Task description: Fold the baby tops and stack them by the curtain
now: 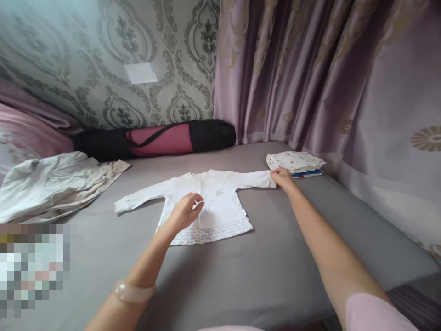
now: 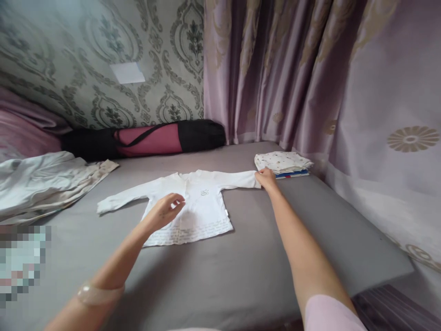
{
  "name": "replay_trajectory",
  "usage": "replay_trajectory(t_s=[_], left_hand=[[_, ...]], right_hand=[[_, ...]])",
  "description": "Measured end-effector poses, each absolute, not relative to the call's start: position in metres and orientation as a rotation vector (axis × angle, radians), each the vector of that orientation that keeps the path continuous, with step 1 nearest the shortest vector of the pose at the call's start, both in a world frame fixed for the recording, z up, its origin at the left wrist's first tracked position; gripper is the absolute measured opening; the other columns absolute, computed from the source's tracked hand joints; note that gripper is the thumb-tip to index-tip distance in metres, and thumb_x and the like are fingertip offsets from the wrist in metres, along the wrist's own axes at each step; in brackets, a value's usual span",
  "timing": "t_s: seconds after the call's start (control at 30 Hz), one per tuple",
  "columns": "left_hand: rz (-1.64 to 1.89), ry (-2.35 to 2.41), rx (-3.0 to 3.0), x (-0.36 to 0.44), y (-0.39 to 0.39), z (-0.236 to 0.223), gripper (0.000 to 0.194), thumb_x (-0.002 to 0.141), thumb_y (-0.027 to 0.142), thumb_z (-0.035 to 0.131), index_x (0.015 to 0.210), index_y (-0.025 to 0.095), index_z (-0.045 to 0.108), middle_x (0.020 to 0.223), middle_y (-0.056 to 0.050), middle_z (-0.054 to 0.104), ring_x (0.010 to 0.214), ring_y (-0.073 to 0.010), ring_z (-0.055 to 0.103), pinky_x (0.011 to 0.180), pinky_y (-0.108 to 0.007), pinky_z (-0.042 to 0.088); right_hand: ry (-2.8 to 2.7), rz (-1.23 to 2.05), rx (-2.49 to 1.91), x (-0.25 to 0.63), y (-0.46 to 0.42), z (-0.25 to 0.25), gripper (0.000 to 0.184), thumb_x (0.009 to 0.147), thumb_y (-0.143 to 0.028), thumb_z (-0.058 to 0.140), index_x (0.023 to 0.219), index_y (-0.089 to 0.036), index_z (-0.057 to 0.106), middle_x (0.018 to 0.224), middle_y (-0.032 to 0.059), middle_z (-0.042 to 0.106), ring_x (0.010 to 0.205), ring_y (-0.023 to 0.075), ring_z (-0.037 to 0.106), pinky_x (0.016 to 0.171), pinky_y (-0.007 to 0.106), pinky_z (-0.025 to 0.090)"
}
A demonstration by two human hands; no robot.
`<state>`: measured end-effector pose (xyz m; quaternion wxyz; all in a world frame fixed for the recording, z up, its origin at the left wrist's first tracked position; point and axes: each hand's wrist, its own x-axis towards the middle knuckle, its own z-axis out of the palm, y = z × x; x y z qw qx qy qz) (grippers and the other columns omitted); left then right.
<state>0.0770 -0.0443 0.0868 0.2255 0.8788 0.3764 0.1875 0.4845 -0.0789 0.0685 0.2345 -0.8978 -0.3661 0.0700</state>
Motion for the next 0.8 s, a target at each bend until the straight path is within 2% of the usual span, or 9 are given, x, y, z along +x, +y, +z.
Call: replay_trajectory(t_s=[0.1, 0.2, 0.27, 0.37, 0.47, 0.57, 0.7, 0.8], left_hand=[[0.609, 0.904, 2.445, 0.110, -0.019, 0.072, 0.021, 0.086, 0.026, 0.048, 0.102, 0.019, 0.060, 0.102, -0.009, 0.065, 0.094, -0.0218, 0.063, 0.081, -0.035, 0.052], [0.661, 0.764, 2.498, 0.144, 0.007, 0.056, 0.029, 0.084, 0.019, 0.049, 0.112, 0.018, 0.058, 0.111, -0.011, 0.064, 0.104, -0.0237, 0.061, 0.091, -0.040, 0.050], [0.633, 0.692, 2.530, 0.165, 0.021, 0.048, 0.035, 0.083, 0.015, 0.048, 0.118, 0.016, 0.056, 0.119, -0.014, 0.062, 0.112, -0.0248, 0.059, 0.098, -0.042, 0.047], [0.494, 0.695, 2.565, 0.191, 0.034, 0.043, 0.044, 0.084, 0.013, 0.045, 0.128, 0.011, 0.050, 0.133, -0.017, 0.055, 0.125, -0.0240, 0.051, 0.106, -0.040, 0.041], [0.297, 0.783, 2.604, 0.207, 0.042, 0.039, 0.051, 0.088, 0.019, 0.045, 0.138, 0.010, 0.042, 0.147, -0.017, 0.042, 0.137, -0.0228, 0.038, 0.114, -0.036, 0.031], [0.200, 0.835, 2.622, 0.214, 0.046, 0.035, 0.055, 0.089, 0.029, 0.048, 0.140, 0.010, 0.040, 0.151, -0.017, 0.036, 0.142, -0.0248, 0.030, 0.117, -0.036, 0.025], [0.140, 0.869, 2.625, 0.216, 0.047, 0.035, 0.057, 0.091, 0.039, 0.045, 0.142, 0.013, 0.037, 0.153, -0.017, 0.033, 0.143, -0.0278, 0.027, 0.115, -0.040, 0.027], [0.024, 0.946, 2.634, 0.218, 0.045, 0.041, 0.060, 0.092, 0.049, 0.042, 0.144, 0.021, 0.033, 0.156, -0.012, 0.028, 0.141, -0.0322, 0.028, 0.110, -0.048, 0.030]], right_hand=[[-0.872, 0.085, -2.311, 0.474, -0.070, 0.074, 0.033, 0.076, -0.027, 0.053, 0.100, -0.012, 0.072, 0.090, 0.0108, 0.071, 0.085, 0.0228, 0.063, 0.075, 0.028, 0.045], [-0.835, 0.011, -2.201, 0.462, -0.062, 0.077, 0.034, 0.080, -0.028, 0.050, 0.105, -0.012, 0.068, 0.094, 0.0122, 0.070, 0.085, 0.0229, 0.062, 0.079, 0.030, 0.045], [-0.852, -0.031, -2.132, 0.456, -0.059, 0.079, 0.034, 0.084, -0.030, 0.048, 0.106, -0.014, 0.067, 0.095, 0.0119, 0.070, 0.085, 0.0228, 0.062, 0.081, 0.031, 0.045], [-0.900, -0.077, -2.077, 0.449, -0.057, 0.080, 0.031, 0.086, -0.032, 0.047, 0.105, -0.016, 0.066, 0.094, 0.0108, 0.070, 0.086, 0.0234, 0.061, 0.081, 0.032, 0.044], [-0.917, -0.092, -2.092, 0.443, -0.057, 0.084, 0.031, 0.089, -0.034, 0.046, 0.106, -0.018, 0.065, 0.093, 0.0105, 0.070, 0.086, 0.0246, 0.062, 0.080, 0.033, 0.043], [-0.895, -0.101, -2.133, 0.441, -0.058, 0.089, 0.032, 0.091, -0.034, 0.043, 0.108, -0.017, 0.064, 0.094, 0.0117, 0.070, 0.088, 0.0259, 0.062, 0.080, 0.034, 0.043], [-0.788, -0.123, -2.156, 0.451, -0.061, 0.091, 0.034, 0.092, -0.034, 0.041, 0.109, -0.015, 0.063, 0.094, 0.0139, 0.069, 0.089, 0.0268, 0.062, 0.081, 0.036, 0.044], [-0.710, -0.115, -2.084, 0.459, -0.061, 0.088, 0.033, 0.089, -0.035, 0.044, 0.102, -0.014, 0.066, 0.090, 0.0137, 0.069, 0.088, 0.0265, 0.061, 0.080, 0.036, 0.045]])
